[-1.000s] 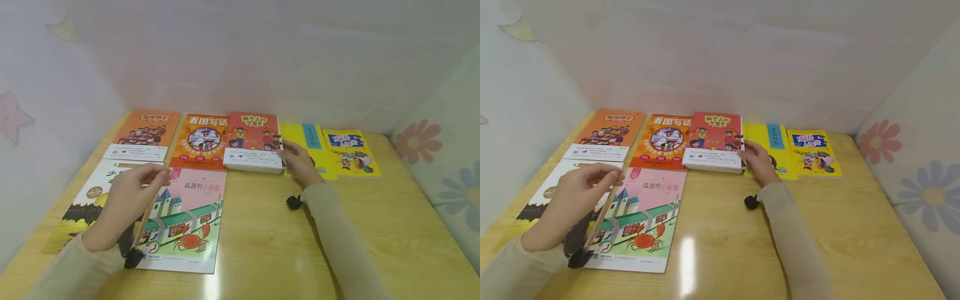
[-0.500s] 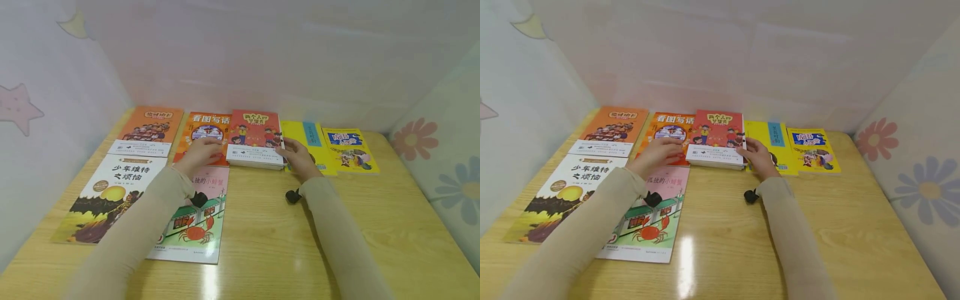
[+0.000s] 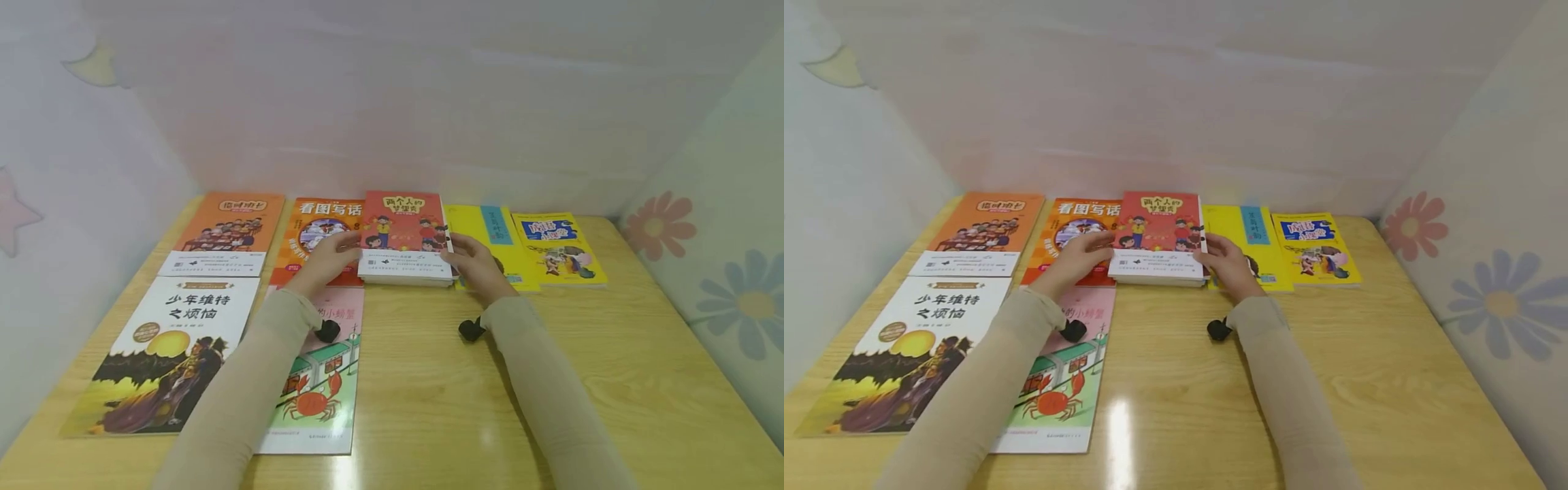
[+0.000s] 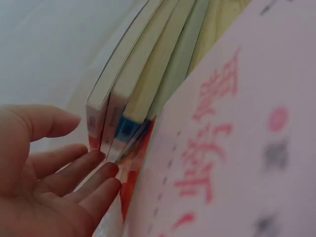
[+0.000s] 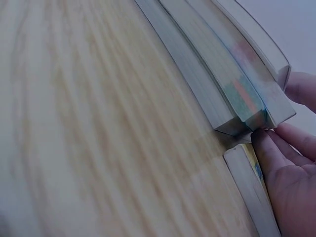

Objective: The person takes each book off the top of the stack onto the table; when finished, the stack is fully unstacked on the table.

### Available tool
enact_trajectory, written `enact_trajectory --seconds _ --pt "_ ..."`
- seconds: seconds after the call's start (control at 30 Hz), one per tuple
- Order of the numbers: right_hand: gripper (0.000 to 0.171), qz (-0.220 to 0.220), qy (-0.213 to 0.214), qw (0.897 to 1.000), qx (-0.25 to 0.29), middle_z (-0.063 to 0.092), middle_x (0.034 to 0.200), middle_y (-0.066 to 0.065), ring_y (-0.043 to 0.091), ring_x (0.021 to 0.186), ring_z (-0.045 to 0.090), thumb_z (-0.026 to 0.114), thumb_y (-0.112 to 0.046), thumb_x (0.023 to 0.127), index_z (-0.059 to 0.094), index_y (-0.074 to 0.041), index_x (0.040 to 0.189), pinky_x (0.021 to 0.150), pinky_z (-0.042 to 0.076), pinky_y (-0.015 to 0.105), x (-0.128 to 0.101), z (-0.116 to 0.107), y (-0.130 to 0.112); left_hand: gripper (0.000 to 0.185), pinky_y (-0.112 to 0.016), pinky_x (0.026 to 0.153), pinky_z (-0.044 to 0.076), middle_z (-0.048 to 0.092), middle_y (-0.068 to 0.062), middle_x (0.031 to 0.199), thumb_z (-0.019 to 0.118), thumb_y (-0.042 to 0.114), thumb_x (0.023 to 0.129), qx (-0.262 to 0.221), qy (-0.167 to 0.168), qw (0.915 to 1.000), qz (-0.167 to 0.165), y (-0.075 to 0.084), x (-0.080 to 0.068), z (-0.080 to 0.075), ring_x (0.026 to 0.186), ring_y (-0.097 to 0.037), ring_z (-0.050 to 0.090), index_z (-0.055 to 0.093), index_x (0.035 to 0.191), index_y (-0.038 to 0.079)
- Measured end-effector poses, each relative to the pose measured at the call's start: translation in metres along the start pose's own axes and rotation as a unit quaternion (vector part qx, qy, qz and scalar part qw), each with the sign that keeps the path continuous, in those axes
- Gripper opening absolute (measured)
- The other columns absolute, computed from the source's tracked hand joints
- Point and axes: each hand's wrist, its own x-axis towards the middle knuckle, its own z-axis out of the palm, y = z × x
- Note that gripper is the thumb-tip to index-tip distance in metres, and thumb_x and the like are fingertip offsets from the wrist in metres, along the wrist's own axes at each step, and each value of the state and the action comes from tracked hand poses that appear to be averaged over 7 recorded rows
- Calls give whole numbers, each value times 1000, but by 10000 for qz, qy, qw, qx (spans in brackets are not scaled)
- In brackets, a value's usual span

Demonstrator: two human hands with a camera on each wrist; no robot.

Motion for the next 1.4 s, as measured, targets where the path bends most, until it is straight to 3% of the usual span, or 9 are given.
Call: enact_trajectory --seconds 0.1,0.23,0.27,0.37,0.67,0.9,1.07,1.23,1.4 --pt "69 35 3 10000 -77 48 152 -4 17 134 50 76 -40 91 45 -29 151 113 41 40 -1 2 1 61 -56 119 27 37 -14 161 53 32 106 1448 -45 9894 107 -2 -5 -7 147 -37 34 33 159 10" --pt "66 25 52 9999 -161 48 152 -3 17 133 51 73 -38 94 44 -30 152 113 42 40 -1 0 1 73 -74 115 4 14 -20 168 49 50 104 3262 -522 9438 -116 -1 -10 -13 152 -47 7 22 163 17" --pt "66 6 32 9999 -165 47 152 -3 18 133 51 72 -37 95 43 -29 153 113 42 40 -1 -1 1 77 -77 112 -1 8 -19 169 48 56 102 3476 -685 9350 -179 -1 -11 -14 152 -48 1 19 164 21" --pt "66 8 -29 9999 -161 45 155 -2 19 135 49 70 -34 97 39 -28 156 113 41 40 -2 -4 -1 85 -79 109 -8 -3 -17 169 51 64 97 3645 -1047 9251 -200 -3 -13 -17 152 -48 -10 13 164 28" --pt "63 92 0 9999 -50 47 152 -2 18 133 51 73 -33 95 45 -29 152 111 44 38 -5 -6 -4 95 -76 111 -10 -9 -13 170 57 68 92 3585 -1306 9243 93 -14 -20 -20 152 -44 -15 7 164 32" --pt "60 -90 -301 9966 759 42 157 5 23 140 44 63 -14 101 40 -15 156 114 41 36 -2 -7 0 94 -74 111 -14 -10 -12 170 57 67 93 3467 -1327 9285 72 -18 -24 -22 152 -42 -18 8 164 31" --pt "61 -13 -823 9874 1353 25 165 13 29 147 32 48 2 105 26 -8 161 104 48 26 -6 -17 -4 93 -74 111 -14 -9 -13 170 57 66 93 3437 -1323 9297 74 -18 -25 -22 152 -43 -18 9 165 30" --pt "59 357 -909 9925 733 20 167 14 23 134 44 44 0 106 26 -11 161 86 51 17 -11 -30 -16 94 -73 111 -16 -10 -11 170 57 68 92 3392 -1243 9324 74 -19 -22 -22 152 -41 -19 9 164 32" --pt "61 919 -754 9928 161 39 156 18 26 125 54 53 -9 106 28 -12 161 95 55 30 -14 -31 -27 95 -72 111 -18 -11 -8 170 57 70 91 3389 -1223 9328 -39 -22 -19 -24 152 -38 -20 8 164 34"
